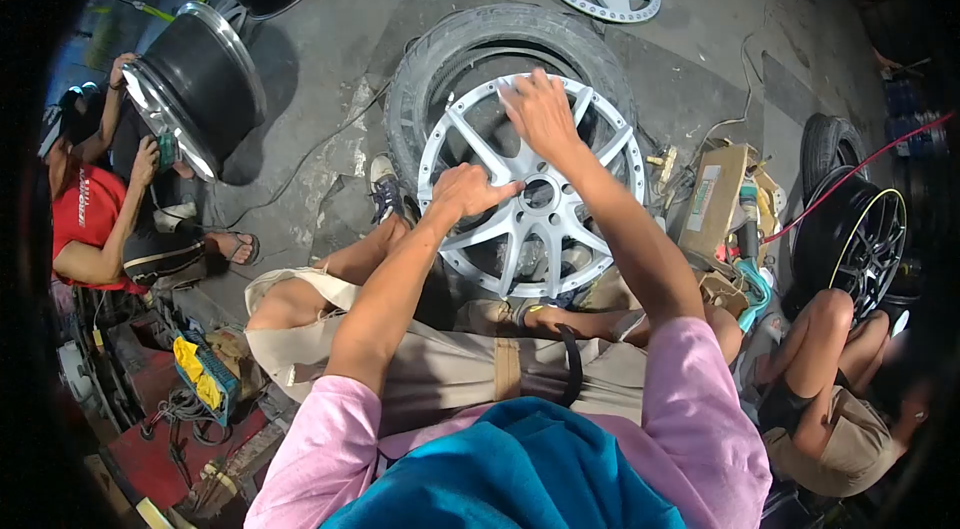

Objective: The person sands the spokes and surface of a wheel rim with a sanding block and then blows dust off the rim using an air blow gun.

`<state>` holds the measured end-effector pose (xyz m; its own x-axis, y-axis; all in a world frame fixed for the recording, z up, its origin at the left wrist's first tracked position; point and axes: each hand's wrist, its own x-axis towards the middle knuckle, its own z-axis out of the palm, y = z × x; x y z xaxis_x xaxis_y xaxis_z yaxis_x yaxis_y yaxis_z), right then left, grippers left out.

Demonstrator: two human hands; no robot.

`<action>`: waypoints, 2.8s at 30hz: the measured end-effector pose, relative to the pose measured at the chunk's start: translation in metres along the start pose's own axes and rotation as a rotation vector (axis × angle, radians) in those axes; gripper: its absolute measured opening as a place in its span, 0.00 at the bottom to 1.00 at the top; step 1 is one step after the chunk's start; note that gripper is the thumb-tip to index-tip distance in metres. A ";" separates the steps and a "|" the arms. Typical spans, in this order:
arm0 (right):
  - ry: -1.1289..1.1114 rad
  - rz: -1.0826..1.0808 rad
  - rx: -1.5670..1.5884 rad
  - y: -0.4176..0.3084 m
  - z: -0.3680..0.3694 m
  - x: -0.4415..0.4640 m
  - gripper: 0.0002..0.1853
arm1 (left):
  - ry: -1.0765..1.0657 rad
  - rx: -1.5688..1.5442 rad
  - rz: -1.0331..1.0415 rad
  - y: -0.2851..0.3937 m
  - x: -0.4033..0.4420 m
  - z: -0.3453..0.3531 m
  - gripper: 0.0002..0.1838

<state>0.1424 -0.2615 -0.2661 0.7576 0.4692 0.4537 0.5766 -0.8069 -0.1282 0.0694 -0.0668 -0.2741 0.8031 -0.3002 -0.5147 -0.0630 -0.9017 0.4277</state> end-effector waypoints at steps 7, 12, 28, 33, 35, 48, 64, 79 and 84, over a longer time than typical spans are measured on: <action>-0.143 -0.069 0.041 0.008 -0.013 -0.011 0.19 | -0.050 0.008 -0.036 0.006 -0.004 -0.009 0.53; -0.233 -0.168 -0.016 -0.015 -0.053 -0.104 0.23 | -0.054 -0.040 -0.023 0.005 -0.005 -0.008 0.53; 0.201 0.408 -0.004 0.066 -0.041 -0.072 0.16 | -0.049 0.010 -0.058 0.000 0.004 -0.001 0.54; 0.160 0.276 -0.083 0.060 -0.040 -0.082 0.13 | -0.072 0.014 -0.062 0.005 0.000 -0.006 0.55; 0.064 0.235 -0.025 0.055 -0.041 -0.081 0.11 | -0.055 0.015 -0.066 0.002 0.005 -0.006 0.55; 0.044 0.508 0.212 0.102 -0.021 -0.063 0.16 | -0.077 0.030 -0.037 0.007 -0.003 -0.008 0.54; -0.563 -0.026 0.103 0.036 -0.048 -0.040 0.16 | -0.052 -0.002 -0.061 0.003 -0.004 -0.007 0.52; -0.346 0.268 0.075 0.066 -0.055 -0.039 0.12 | -0.044 -0.039 -0.031 -0.003 -0.001 -0.002 0.59; -0.141 0.027 0.110 0.030 -0.060 -0.071 0.11 | -0.034 -0.054 -0.030 -0.002 -0.004 -0.002 0.58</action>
<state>0.0876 -0.3402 -0.2496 0.8041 0.4998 0.3219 0.5796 -0.7794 -0.2379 0.0680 -0.0633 -0.2712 0.7835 -0.2841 -0.5526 -0.0058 -0.8927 0.4507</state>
